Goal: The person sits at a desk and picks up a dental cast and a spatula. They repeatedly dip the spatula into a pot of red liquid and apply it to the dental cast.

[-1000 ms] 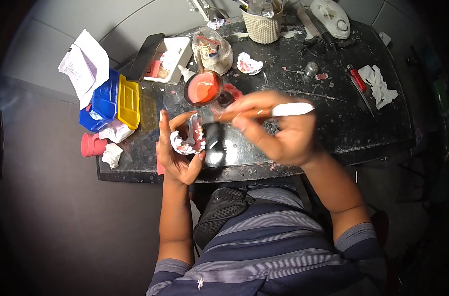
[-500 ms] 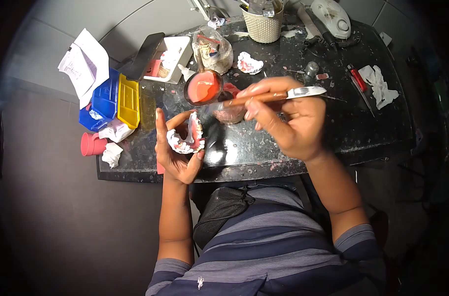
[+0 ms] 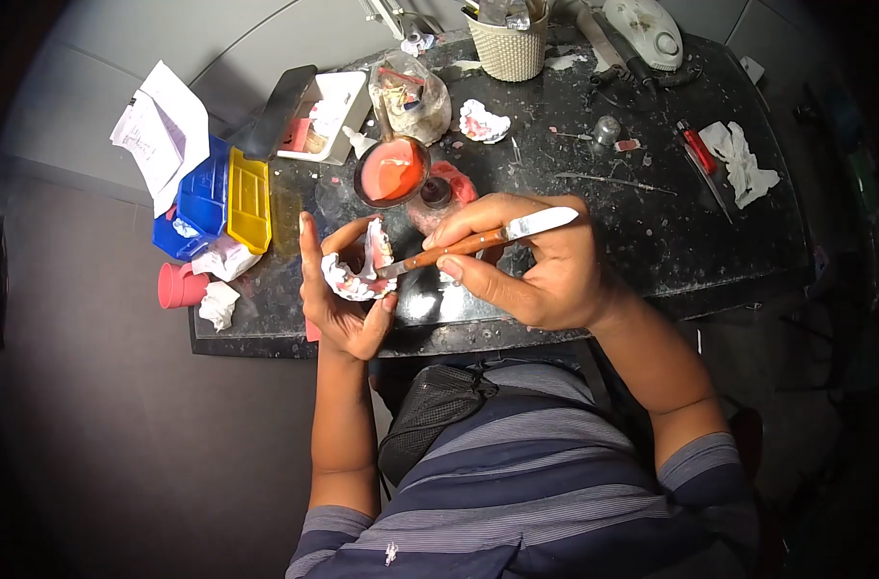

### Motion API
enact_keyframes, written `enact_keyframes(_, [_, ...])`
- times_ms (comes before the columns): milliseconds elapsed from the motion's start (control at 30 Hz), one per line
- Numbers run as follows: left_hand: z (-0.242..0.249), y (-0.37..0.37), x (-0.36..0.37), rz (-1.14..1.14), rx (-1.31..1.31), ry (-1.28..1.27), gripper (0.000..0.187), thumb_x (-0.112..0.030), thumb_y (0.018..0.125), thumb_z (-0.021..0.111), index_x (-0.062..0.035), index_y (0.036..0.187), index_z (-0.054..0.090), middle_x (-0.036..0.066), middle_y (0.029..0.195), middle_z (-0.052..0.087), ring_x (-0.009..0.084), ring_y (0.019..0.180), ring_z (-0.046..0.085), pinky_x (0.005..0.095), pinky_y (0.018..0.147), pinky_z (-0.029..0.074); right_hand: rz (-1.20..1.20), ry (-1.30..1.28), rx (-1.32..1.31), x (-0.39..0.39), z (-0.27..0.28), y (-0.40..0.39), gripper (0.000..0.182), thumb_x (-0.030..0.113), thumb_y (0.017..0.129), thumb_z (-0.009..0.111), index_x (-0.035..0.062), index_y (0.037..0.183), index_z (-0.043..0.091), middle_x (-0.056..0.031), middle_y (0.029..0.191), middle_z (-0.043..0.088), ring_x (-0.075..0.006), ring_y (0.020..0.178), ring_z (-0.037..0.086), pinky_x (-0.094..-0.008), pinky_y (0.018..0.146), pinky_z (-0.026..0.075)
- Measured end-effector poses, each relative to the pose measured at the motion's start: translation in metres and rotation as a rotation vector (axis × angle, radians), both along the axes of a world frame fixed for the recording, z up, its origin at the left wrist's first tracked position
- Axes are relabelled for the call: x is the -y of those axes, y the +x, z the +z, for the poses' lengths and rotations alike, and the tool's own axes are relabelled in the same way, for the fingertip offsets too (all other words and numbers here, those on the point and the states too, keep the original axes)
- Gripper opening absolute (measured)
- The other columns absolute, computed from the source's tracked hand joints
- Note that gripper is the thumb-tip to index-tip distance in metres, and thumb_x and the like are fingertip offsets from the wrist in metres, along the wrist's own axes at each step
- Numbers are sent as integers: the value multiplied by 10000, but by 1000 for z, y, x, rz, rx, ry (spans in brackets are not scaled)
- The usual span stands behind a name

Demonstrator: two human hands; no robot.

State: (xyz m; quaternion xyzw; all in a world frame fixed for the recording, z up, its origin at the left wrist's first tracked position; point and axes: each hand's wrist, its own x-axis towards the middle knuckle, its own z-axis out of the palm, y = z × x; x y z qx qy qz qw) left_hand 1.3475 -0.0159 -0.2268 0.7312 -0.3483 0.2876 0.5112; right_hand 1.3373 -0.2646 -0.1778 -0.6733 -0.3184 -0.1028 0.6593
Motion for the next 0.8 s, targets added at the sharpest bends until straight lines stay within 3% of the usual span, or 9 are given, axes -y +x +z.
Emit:
enact_keyframes(200, [-1, 1, 1, -18, 4, -1, 971, -87, 657, 695, 117, 1510, 278, 295, 1121, 666, 191, 629, 577, 305, 598, 484, -18, -10, 14, -4, 1, 0, 176, -19, 840, 725, -39, 998, 651, -213, 946, 723, -245, 890, 728, -347, 794, 582])
enact_keyframes(267, [-2, 1, 1, -23, 8, 0, 967, -88, 659, 695, 112, 1511, 284, 296, 1121, 665, 191, 631, 578, 306, 598, 483, -44, 11, 26, -5, 0, 0, 152, -8, 858, 726, -43, 1003, 697, -140, 957, 738, -128, 833, 701, -253, 713, 555])
enact_keyframes(433, [-2, -1, 0, -24, -8, -13, 959, -98, 663, 697, 105, 1510, 295, 295, 1117, 665, 197, 646, 587, 309, 602, 484, -63, -6, 69, -5, -1, 0, 155, -15, 856, 723, -42, 1006, 694, -138, 955, 735, -129, 802, 701, -255, 690, 556])
enact_keyframes(500, [0, -4, -5, -73, -84, 75, 989, -144, 797, 734, 35, 1578, 154, 290, 1226, 620, 178, 796, 603, 280, 727, 494, -51, -14, 86, -6, -2, 1, 155, -16, 855, 722, -42, 1005, 693, -137, 956, 734, -132, 790, 702, -257, 681, 557])
enact_keyframes(800, [2, -3, -4, -43, -43, 111, 1002, -122, 746, 719, 38, 1575, 178, 271, 1203, 636, 150, 730, 558, 264, 659, 458, -153, -61, 182, -9, -2, 1, 176, -28, 835, 729, -43, 1003, 680, -141, 948, 731, -160, 778, 709, -270, 670, 566])
